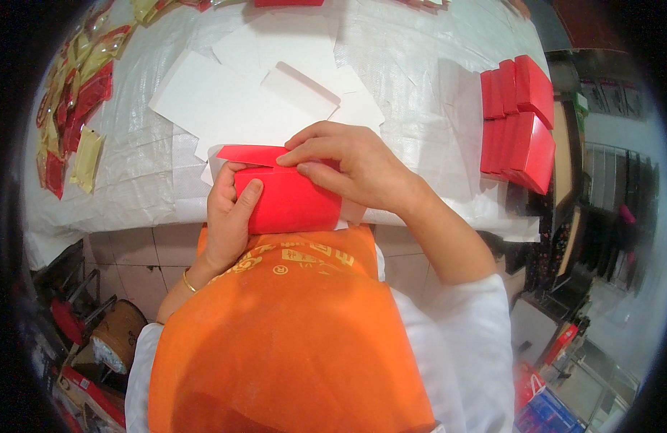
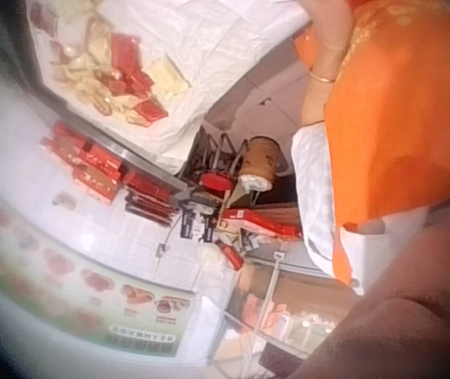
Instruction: The person assembles small red boxes by folding white cardboard inserts and placing them inside the red outer shells. They then insert small yellow packets into the boxes and close the lids. The process is repeated multiple times, with the person handling the materials by hand.
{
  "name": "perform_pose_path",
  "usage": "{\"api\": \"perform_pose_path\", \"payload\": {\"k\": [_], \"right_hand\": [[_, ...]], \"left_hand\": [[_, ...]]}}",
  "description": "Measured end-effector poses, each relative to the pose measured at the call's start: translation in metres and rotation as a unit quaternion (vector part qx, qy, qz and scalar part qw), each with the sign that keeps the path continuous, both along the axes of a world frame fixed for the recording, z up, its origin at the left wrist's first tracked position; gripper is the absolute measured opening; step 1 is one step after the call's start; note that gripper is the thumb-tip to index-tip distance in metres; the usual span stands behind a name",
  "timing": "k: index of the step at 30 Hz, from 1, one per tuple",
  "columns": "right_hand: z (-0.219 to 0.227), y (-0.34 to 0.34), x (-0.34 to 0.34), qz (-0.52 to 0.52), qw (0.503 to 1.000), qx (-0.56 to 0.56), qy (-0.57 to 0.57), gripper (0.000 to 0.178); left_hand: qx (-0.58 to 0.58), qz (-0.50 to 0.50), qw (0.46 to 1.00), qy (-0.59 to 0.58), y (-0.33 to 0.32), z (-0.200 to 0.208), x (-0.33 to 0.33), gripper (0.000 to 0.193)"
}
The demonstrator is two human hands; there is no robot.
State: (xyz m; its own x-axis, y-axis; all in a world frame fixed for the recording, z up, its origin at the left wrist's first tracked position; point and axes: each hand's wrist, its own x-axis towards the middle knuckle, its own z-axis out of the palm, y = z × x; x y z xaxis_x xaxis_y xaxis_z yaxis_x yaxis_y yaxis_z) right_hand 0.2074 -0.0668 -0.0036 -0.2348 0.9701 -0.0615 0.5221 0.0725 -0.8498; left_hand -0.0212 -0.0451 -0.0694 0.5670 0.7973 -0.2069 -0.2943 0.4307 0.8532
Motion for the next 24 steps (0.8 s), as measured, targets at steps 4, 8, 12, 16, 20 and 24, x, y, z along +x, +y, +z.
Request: {"api": "perform_pose_path", "payload": {"k": [4, 8, 12, 16, 20, 24], "right_hand": [[0.003, -0.002, -0.002, 0.0, 1.0, -0.001, -0.001, 0.028], [0.003, -0.001, -0.001, 0.017, 0.999, 0.018, -0.021, 0.028], [0.003, -0.004, -0.004, 0.014, 0.999, 0.001, -0.03, 0.027], [0.007, -0.008, -0.004, 0.021, 1.0, -0.01, -0.021, 0.028], [0.009, -0.008, -0.001, 0.028, 0.999, -0.03, 0.003, 0.029], [0.009, -0.007, 0.004, 0.044, 0.997, -0.056, 0.04, 0.029]], "left_hand": [[0.015, 0.013, 1.0, -0.003, 0.0, 0.001, 0.003, 0.032], [0.006, 0.017, 1.0, -0.011, -0.001, 0.001, 0.003, 0.035], [-0.007, 0.029, 0.999, -0.039, -0.003, -0.001, 0.004, 0.035], [0.017, 0.036, 0.999, -0.032, -0.004, -0.002, 0.005, 0.035], [0.025, 0.039, 0.999, -0.024, -0.004, -0.004, 0.005, 0.035], [0.037, 0.042, 0.998, -0.012, -0.004, -0.005, 0.005, 0.036]]}}
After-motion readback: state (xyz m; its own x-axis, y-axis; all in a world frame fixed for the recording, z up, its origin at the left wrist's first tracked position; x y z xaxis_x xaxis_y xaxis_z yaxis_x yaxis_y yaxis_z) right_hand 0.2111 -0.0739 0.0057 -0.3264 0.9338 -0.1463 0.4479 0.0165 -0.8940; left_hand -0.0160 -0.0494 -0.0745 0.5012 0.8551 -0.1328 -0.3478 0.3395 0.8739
